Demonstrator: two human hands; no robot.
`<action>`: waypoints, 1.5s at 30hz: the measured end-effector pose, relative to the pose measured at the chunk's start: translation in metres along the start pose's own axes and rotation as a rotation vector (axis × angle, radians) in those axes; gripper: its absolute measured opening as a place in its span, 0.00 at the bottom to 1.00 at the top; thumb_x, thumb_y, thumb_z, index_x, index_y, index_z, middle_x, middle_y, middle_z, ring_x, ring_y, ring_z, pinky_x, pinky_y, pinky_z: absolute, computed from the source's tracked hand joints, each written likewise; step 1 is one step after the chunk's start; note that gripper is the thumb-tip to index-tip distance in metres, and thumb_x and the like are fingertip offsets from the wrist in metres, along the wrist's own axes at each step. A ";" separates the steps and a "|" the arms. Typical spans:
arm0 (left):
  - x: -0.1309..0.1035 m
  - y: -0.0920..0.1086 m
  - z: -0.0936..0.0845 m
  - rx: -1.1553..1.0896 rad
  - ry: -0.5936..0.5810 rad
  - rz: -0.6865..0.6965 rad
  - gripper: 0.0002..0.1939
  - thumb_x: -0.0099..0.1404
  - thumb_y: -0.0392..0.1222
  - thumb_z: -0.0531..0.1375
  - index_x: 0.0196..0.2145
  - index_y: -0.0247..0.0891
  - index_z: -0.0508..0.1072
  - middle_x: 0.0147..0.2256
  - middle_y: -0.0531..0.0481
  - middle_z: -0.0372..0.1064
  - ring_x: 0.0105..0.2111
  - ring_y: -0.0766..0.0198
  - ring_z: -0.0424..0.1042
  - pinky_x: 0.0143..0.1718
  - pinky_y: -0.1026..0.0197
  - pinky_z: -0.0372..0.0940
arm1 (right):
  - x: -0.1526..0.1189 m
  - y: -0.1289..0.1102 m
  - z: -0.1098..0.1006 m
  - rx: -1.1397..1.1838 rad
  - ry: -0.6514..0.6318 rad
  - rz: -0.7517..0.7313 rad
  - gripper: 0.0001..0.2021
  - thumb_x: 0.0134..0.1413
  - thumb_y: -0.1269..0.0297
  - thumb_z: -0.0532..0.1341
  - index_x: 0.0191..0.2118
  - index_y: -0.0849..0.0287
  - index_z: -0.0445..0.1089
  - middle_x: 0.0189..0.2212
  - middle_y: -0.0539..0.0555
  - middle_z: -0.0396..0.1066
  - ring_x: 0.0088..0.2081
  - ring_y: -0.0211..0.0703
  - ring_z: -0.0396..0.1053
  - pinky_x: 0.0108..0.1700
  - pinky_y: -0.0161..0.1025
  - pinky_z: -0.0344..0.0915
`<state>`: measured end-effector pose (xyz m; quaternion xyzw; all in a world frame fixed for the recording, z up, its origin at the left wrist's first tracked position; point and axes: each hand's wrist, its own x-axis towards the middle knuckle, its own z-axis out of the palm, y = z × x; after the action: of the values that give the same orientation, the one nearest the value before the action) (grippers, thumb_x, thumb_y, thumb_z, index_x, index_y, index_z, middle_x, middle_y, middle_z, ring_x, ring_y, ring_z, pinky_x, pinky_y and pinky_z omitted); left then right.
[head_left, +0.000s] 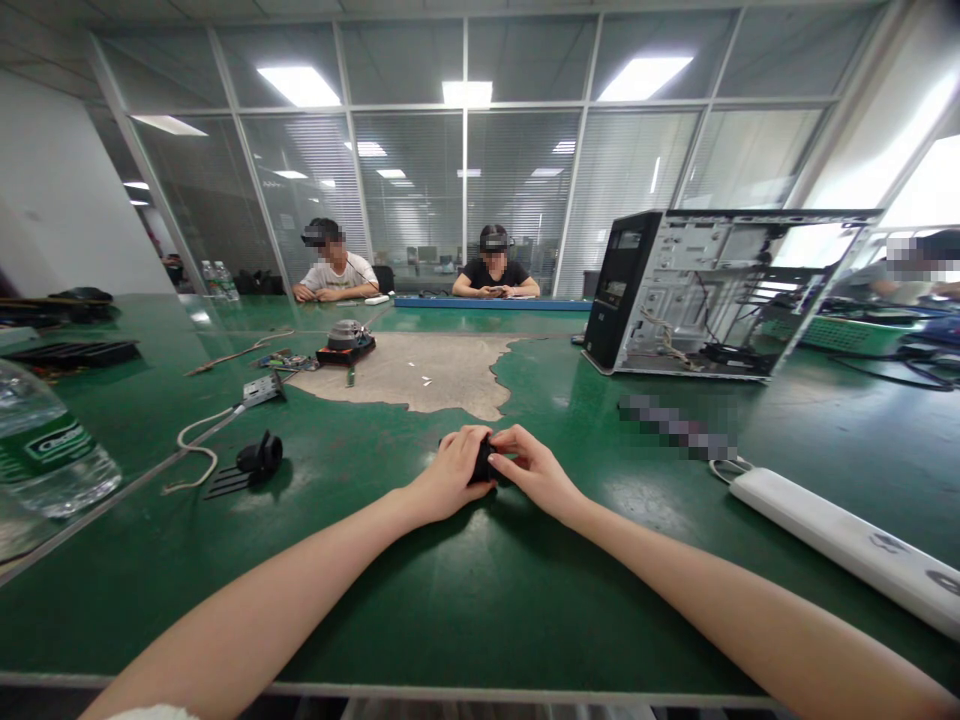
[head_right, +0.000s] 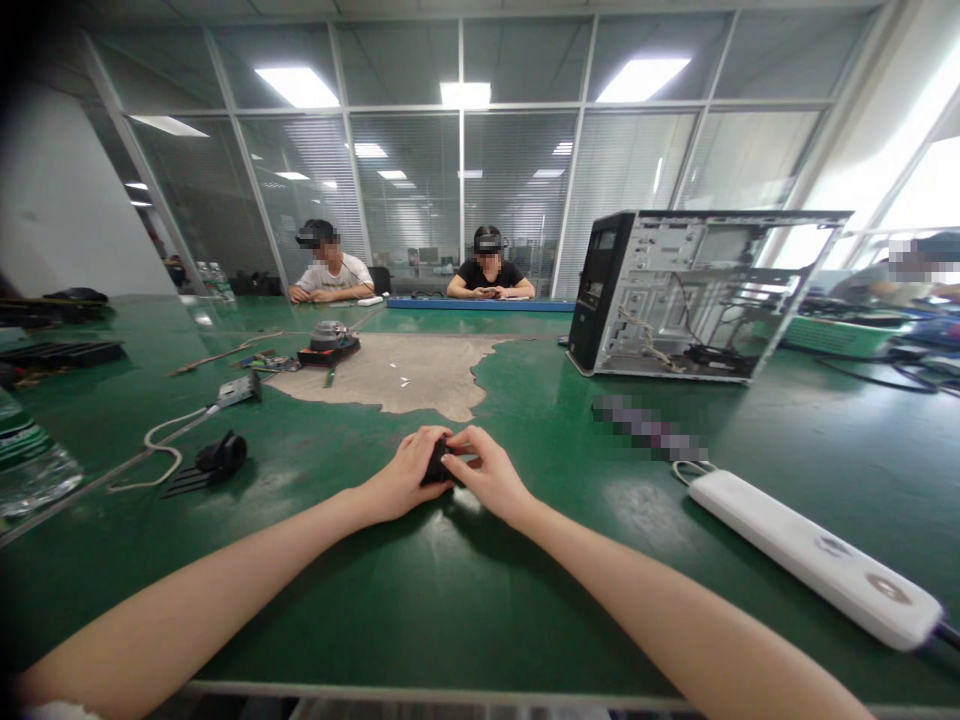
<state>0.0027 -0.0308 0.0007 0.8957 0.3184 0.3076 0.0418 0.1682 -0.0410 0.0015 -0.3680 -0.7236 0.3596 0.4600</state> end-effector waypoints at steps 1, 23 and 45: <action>0.000 0.000 0.000 0.000 0.000 -0.001 0.28 0.53 0.39 0.59 0.48 0.38 0.50 0.46 0.43 0.56 0.48 0.55 0.56 0.49 0.50 0.53 | 0.001 0.001 0.000 0.012 -0.002 0.009 0.09 0.48 0.64 0.57 0.37 0.58 0.60 0.35 0.51 0.64 0.39 0.40 0.66 0.35 0.36 0.66; 0.001 0.002 -0.002 -0.009 0.002 -0.003 0.27 0.53 0.38 0.58 0.48 0.39 0.50 0.46 0.43 0.56 0.48 0.55 0.57 0.49 0.50 0.53 | 0.004 0.005 -0.002 0.104 -0.066 0.147 0.13 0.47 0.60 0.58 0.39 0.59 0.61 0.33 0.52 0.66 0.33 0.38 0.66 0.33 0.37 0.67; 0.000 0.001 0.000 -0.005 0.001 -0.006 0.28 0.52 0.38 0.59 0.48 0.38 0.50 0.45 0.44 0.56 0.47 0.55 0.57 0.48 0.50 0.53 | 0.002 -0.001 -0.003 0.099 -0.024 0.039 0.10 0.46 0.62 0.59 0.35 0.58 0.62 0.33 0.50 0.66 0.37 0.40 0.67 0.35 0.36 0.66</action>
<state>0.0029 -0.0315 0.0014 0.8944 0.3205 0.3087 0.0446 0.1699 -0.0398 0.0043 -0.3544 -0.7031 0.4084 0.4618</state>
